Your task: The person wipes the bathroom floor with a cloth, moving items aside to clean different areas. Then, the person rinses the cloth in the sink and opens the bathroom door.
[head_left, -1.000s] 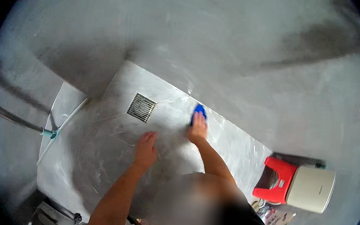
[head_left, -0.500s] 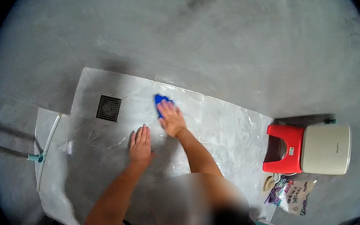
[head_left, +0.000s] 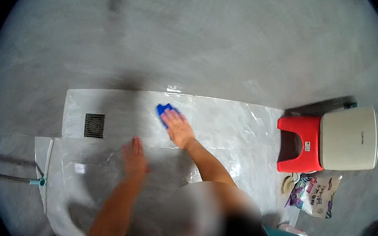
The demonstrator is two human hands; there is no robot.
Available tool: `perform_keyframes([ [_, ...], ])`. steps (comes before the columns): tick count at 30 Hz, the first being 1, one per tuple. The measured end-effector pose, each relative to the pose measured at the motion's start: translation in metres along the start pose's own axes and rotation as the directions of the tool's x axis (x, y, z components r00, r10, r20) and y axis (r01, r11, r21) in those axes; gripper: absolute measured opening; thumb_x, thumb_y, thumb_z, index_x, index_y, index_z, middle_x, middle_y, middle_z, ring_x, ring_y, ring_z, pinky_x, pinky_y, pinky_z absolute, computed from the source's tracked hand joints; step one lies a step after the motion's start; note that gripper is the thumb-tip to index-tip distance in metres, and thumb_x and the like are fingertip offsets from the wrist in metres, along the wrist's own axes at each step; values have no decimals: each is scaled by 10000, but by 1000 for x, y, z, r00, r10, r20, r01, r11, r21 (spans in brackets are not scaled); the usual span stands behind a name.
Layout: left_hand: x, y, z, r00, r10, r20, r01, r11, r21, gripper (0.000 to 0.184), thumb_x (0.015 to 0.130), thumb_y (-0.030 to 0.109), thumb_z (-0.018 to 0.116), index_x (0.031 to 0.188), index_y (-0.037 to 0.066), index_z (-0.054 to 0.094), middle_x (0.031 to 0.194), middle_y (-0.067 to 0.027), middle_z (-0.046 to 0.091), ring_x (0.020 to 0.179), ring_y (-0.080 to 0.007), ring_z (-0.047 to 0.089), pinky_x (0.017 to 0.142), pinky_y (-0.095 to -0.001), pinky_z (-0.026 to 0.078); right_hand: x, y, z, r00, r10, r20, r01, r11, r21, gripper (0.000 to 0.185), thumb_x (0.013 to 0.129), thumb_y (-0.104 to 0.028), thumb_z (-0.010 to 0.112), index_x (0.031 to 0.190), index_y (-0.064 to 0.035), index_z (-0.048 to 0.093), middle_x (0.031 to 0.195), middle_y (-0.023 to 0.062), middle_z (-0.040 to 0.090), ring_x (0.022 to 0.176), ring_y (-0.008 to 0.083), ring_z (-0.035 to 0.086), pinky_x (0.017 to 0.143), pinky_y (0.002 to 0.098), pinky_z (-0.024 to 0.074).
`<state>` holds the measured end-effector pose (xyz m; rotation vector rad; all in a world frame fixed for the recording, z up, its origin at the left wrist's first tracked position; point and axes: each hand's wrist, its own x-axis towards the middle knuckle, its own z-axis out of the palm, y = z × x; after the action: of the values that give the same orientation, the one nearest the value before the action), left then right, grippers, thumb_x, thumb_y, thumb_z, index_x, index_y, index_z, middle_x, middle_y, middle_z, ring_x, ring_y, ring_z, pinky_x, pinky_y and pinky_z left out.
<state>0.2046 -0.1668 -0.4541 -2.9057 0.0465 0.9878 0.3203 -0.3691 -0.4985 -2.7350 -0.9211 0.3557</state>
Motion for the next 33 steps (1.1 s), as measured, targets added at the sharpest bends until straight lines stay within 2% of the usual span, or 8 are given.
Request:
perform_keyframes([
  [4, -3, 0, -8, 1000, -2, 6, 2, 1000, 7, 1256, 651, 593, 798, 1535, 8, 123, 1623, -111, 116, 1495, -218, 128, 1208, -486, 84, -103, 59, 11, 663, 612, -432, -623, 770, 135, 625, 916, -214, 492, 1478, -16, 305, 1539, 237, 281, 1428, 410, 251, 1170, 501, 194],
  [6, -5, 12, -12, 1000, -23, 8, 22, 999, 39, 1240, 661, 581, 797, 1533, 5, 130, 1620, -118, 130, 1494, -223, 133, 1206, -492, 82, -150, 39, 26, 716, 498, -489, -513, 851, 113, 651, 897, -215, 520, 1476, -6, 307, 1526, 264, 287, 1421, 427, 256, 1169, 513, 187],
  [8, -2, 28, -17, 997, -68, 19, 66, 992, 104, 1214, 673, 538, 809, 1530, 0, 139, 1616, -127, 143, 1492, -229, 144, 1203, -496, 84, -146, 5, 7, 924, 379, -46, -368, 916, 161, 724, 892, -218, 587, 1503, -15, 257, 1553, 252, 236, 1446, 383, 236, 1174, 511, 191],
  [12, 3, 88, -5, 920, 268, -287, -309, 945, -105, 1237, 638, 475, 846, 1519, -18, 132, 1602, -171, 161, 1484, -291, 162, 1180, -552, 114, -99, 45, -5, 996, 5, -90, -12, 997, -72, 640, 932, -263, 510, 1516, -132, 284, 1581, 115, 257, 1448, 305, 247, 1172, 470, 211],
  [18, 9, 142, -10, 911, 342, -230, -363, 930, -55, 1205, 655, 443, 839, 1517, -19, 135, 1596, -172, 175, 1480, -297, 172, 1177, -572, 90, -165, 159, -15, 652, 689, -317, -680, 716, 159, 666, 941, -249, 471, 1532, -83, 216, 1588, 179, 203, 1458, 370, 193, 1164, 546, 160],
  [26, -21, 185, -27, 890, 394, -231, -397, 917, 36, 1082, 672, 382, 839, 1496, 7, 247, 1561, -140, 276, 1452, -264, 249, 1176, -560, 122, -172, 118, -7, 971, 184, -154, -182, 983, 27, 663, 921, -267, 529, 1501, -58, 287, 1585, 151, 230, 1453, 345, 222, 1180, 488, 185],
  [30, -29, 207, -54, 871, 415, -261, -406, 909, 91, 1054, 695, 367, 826, 1504, 28, 241, 1562, -127, 279, 1452, -267, 251, 1179, -541, 133, -179, 221, -17, 578, 771, -268, -723, 636, 272, 645, 928, -240, 481, 1511, -64, 267, 1591, 163, 208, 1460, 343, 201, 1175, 486, 182],
  [33, -24, 217, -75, 839, 454, -301, -451, 889, 85, 1029, 711, 357, 815, 1503, 31, 246, 1568, -119, 274, 1457, -262, 243, 1184, -523, 132, -249, 182, -12, 530, 784, -325, -775, 603, 191, 678, 925, -258, 495, 1515, -40, 244, 1592, 169, 199, 1463, 346, 193, 1179, 499, 162],
])
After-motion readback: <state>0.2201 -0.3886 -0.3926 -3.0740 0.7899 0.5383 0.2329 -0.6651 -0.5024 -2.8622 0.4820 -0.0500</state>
